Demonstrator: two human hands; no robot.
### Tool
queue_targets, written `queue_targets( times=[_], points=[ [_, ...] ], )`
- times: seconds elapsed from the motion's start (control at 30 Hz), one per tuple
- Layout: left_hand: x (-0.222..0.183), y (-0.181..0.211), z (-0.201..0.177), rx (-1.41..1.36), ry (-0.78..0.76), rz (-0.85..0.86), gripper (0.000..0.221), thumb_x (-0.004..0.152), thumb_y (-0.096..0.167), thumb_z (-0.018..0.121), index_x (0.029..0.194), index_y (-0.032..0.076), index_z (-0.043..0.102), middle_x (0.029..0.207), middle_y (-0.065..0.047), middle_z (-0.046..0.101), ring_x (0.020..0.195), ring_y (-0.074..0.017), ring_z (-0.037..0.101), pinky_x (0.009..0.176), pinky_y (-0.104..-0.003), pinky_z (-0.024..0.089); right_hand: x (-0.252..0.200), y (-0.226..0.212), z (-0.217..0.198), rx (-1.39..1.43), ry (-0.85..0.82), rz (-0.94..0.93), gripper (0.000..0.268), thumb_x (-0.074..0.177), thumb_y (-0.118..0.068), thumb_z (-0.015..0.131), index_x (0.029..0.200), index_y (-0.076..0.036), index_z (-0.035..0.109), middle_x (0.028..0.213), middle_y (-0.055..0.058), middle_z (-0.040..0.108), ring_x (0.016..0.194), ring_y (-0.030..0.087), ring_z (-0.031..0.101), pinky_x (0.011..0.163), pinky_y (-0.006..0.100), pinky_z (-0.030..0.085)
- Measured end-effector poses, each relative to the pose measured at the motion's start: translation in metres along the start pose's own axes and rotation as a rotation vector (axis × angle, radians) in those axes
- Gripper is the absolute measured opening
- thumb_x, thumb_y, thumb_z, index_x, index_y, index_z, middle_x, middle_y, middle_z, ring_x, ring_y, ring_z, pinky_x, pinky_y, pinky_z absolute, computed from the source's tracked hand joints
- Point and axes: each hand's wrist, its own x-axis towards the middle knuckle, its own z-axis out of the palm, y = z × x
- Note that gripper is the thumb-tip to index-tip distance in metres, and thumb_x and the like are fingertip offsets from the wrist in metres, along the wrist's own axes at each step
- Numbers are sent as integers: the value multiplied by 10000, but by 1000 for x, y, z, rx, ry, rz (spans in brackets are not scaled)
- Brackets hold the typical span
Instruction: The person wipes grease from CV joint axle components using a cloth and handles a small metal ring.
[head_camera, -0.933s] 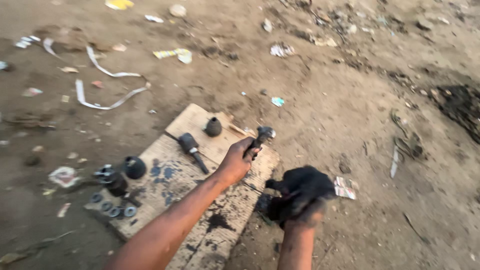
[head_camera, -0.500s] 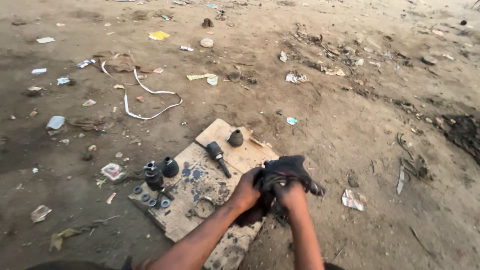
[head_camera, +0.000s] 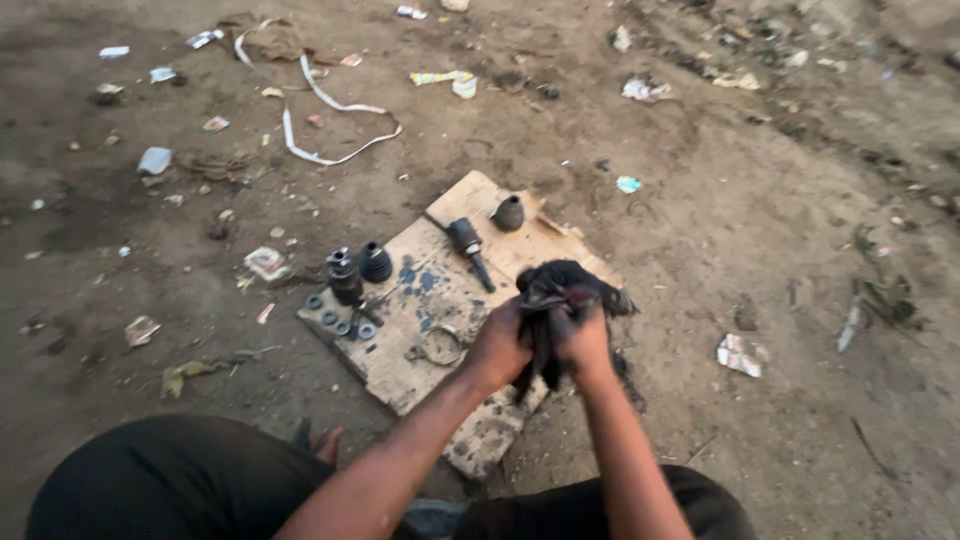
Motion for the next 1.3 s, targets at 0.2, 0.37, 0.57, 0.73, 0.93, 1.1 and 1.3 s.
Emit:
queue_targets(
  times=[0.2, 0.37, 0.57, 0.73, 0.93, 1.1, 1.3],
  points=[
    [-6, -4, -20, 86, 34, 17, 240, 887, 46, 607, 1118, 25, 672, 1038, -196, 733, 1001, -373, 701, 876, -429, 545, 11, -35, -10, -330, -300, 109, 230, 852, -148, 705, 1062, -56, 712, 923, 112, 749, 867, 244, 723, 790, 396, 584],
    [-15, -10, -10, 35, 96, 12, 244, 891, 102, 624, 1123, 28, 644, 999, -209, 716, 977, -406, 690, 815, -441, 554, -2, -72, 24, -362, -20, -306, 165, 870, -93, 680, 1012, -50, 754, 1018, 116, 766, 933, 240, 727, 845, 395, 598],
    [-18, 6, -16, 144, 81, 73, 212, 867, 174, 705, 1055, 77, 707, 964, -210, 721, 913, -394, 706, 778, -452, 565, 36, -95, -20, 246, -511, 302, 351, 773, -32, 601, 1114, -62, 679, 1026, 75, 749, 996, 191, 705, 921, 355, 558],
    [-14, 10, -16, 161, -6, 29, 210, 860, 229, 769, 1004, 88, 708, 943, -202, 726, 886, -396, 706, 742, -459, 562, 43, -107, -48, -163, -772, 35, 293, 804, -114, 659, 1081, -100, 751, 1039, 58, 778, 1032, 195, 723, 951, 348, 544],
    [-14, -9, -3, 205, 65, 49, 113, 831, 118, 700, 930, 63, 695, 854, -209, 715, 804, -389, 708, 711, -460, 572, 4, -93, 0, -465, -261, 9, 263, 821, -151, 696, 1071, -100, 760, 993, 118, 763, 960, 265, 719, 865, 368, 568],
    [-13, 4, -13, 138, 37, 21, 90, 913, 134, 663, 986, 89, 691, 951, -172, 747, 907, -337, 733, 793, -417, 586, 19, -64, 9, 154, -212, 122, 229, 845, -73, 597, 1038, -16, 706, 991, 110, 760, 929, 224, 708, 835, 338, 555],
    [-7, 28, -32, 14, -10, -108, 166, 931, 213, 695, 1052, 101, 674, 978, -113, 745, 927, -289, 733, 813, -401, 558, 11, -17, -2, 1073, -263, 209, 203, 1012, -126, 623, 1153, 19, 642, 1020, 120, 686, 941, 255, 632, 856, 364, 520]
  ],
)
